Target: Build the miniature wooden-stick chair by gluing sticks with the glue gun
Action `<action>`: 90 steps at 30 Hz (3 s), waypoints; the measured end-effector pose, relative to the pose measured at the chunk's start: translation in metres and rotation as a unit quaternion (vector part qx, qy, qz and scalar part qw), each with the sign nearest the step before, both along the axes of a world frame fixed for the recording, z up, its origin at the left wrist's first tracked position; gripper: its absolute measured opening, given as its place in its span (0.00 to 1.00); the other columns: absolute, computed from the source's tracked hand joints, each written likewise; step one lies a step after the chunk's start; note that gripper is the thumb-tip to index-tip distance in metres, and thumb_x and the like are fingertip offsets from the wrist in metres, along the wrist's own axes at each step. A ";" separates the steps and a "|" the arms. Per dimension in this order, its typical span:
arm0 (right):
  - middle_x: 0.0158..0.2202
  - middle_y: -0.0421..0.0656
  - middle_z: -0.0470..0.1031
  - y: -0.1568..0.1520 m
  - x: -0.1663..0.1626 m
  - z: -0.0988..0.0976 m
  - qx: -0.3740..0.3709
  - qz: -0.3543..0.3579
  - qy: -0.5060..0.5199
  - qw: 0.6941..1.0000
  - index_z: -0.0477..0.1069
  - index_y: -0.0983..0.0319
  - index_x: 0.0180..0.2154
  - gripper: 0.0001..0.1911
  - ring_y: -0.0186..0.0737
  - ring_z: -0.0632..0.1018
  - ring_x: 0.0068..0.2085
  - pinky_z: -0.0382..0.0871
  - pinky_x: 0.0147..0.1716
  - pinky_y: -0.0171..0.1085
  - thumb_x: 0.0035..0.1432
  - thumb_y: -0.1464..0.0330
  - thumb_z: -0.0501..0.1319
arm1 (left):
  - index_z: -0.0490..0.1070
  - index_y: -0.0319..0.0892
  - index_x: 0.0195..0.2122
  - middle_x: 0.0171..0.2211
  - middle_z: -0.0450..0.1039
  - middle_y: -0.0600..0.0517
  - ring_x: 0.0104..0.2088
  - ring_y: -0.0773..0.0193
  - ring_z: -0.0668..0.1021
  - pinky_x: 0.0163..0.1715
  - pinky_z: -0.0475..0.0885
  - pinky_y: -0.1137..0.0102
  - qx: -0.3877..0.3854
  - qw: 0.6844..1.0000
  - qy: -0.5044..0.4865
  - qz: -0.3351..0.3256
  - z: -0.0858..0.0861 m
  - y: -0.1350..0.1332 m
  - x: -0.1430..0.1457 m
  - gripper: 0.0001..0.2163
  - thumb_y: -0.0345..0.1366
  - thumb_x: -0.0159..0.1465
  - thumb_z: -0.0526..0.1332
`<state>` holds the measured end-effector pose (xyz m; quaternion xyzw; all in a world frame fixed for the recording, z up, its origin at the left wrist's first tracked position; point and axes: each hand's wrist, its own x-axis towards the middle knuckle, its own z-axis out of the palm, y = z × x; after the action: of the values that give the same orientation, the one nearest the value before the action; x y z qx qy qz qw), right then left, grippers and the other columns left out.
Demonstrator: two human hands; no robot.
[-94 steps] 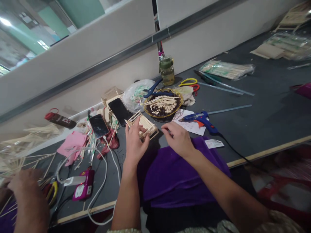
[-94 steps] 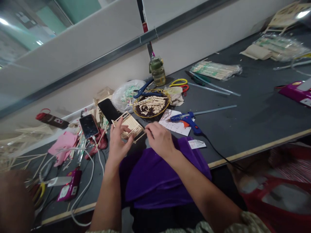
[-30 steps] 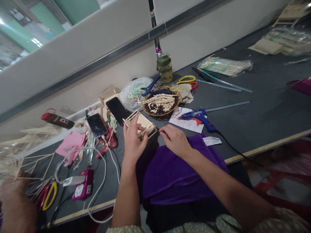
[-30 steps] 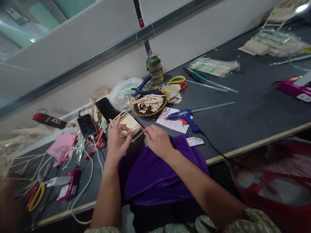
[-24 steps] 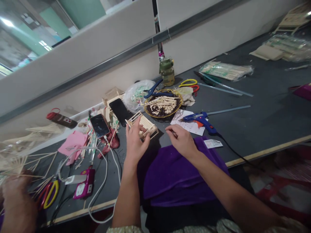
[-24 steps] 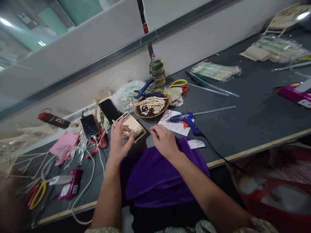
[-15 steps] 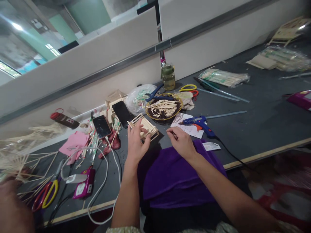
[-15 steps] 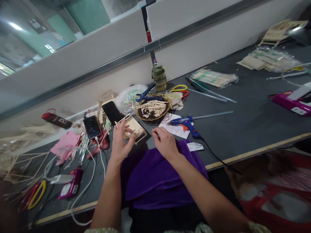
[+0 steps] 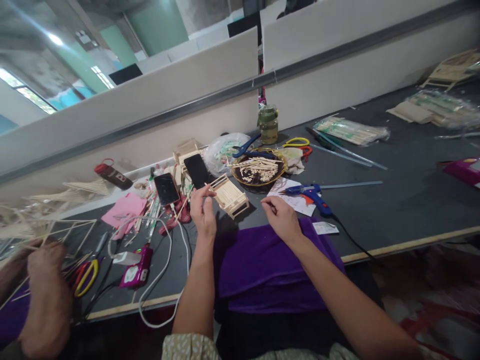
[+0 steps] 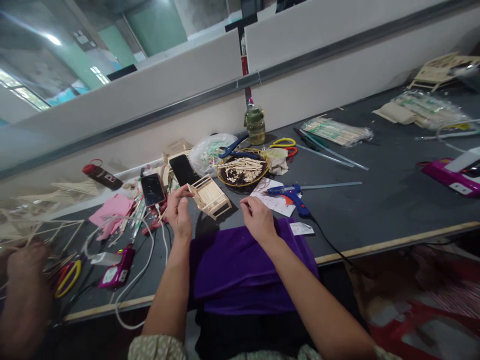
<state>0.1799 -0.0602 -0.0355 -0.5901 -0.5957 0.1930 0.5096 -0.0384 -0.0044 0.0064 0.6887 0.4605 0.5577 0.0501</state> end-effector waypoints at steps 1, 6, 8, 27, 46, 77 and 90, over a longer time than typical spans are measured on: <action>0.36 0.45 0.79 0.000 0.000 0.000 -0.002 0.001 0.003 1.000 0.74 0.59 0.38 0.09 0.41 0.77 0.35 0.69 0.37 0.38 0.63 0.68 0.55 | 0.73 0.41 0.50 0.36 0.76 0.48 0.44 0.58 0.77 0.55 0.67 0.56 0.006 1.000 -0.008 0.015 -0.001 0.000 0.000 0.16 0.40 0.69 0.50; 0.33 0.44 0.79 0.000 -0.001 -0.003 -0.025 0.020 0.034 0.999 0.73 0.60 0.41 0.10 0.42 0.78 0.33 0.69 0.35 0.38 0.63 0.66 0.55 | 0.75 0.41 0.43 0.32 0.75 0.49 0.42 0.58 0.76 0.50 0.69 0.59 0.038 0.996 -0.035 0.067 -0.003 0.000 0.001 0.16 0.40 0.70 0.49; 0.31 0.42 0.79 0.000 -0.001 -0.003 -0.036 0.023 0.048 0.998 0.73 0.59 0.42 0.11 0.41 0.79 0.32 0.69 0.34 0.38 0.63 0.64 0.55 | 0.75 0.41 0.43 0.32 0.75 0.48 0.41 0.58 0.75 0.50 0.69 0.59 0.048 0.996 -0.032 0.069 -0.003 -0.001 0.001 0.16 0.41 0.71 0.49; 0.29 0.42 0.78 0.079 0.073 0.104 0.016 0.020 -0.062 0.998 0.75 0.61 0.31 0.08 0.39 0.75 0.30 0.64 0.32 0.36 0.56 0.65 0.60 | 0.75 0.43 0.44 0.37 0.77 0.48 0.45 0.58 0.76 0.55 0.68 0.55 0.037 0.999 -0.018 0.013 -0.007 -0.005 0.002 0.14 0.41 0.70 0.51; 0.38 0.54 0.82 0.126 0.045 0.064 -0.260 -0.029 -0.403 0.877 0.81 0.64 0.36 0.08 0.54 0.80 0.45 0.68 0.38 0.40 0.54 0.68 0.65 | 0.76 0.43 0.41 0.36 0.77 0.50 0.46 0.59 0.76 0.53 0.69 0.58 0.052 0.997 -0.056 0.000 0.012 -0.004 0.009 0.11 0.38 0.70 0.53; 0.34 0.40 0.76 0.044 0.003 0.063 0.081 0.225 0.051 0.970 0.80 0.57 0.37 0.04 0.38 0.76 0.37 0.68 0.39 0.38 0.61 0.71 0.66 | 0.53 0.49 0.68 0.39 0.77 0.55 0.50 0.60 0.78 0.69 0.51 0.48 -0.067 0.973 0.108 -0.195 0.037 -0.003 0.028 0.32 0.35 0.64 0.64; 0.36 0.43 0.75 0.048 0.011 0.058 0.106 0.230 -0.050 0.966 0.76 0.58 0.37 0.02 0.42 0.76 0.40 0.69 0.42 0.42 0.63 0.68 0.64 | 0.51 0.49 0.69 0.39 0.76 0.55 0.51 0.61 0.77 0.69 0.50 0.48 -0.077 0.966 0.152 -0.195 0.034 -0.001 0.032 0.33 0.32 0.64 0.61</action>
<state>0.1914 -0.0125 0.0226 -0.3889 -0.7573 0.2111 0.4803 -0.0064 -0.0052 0.0405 0.8357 0.3616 0.3889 0.1404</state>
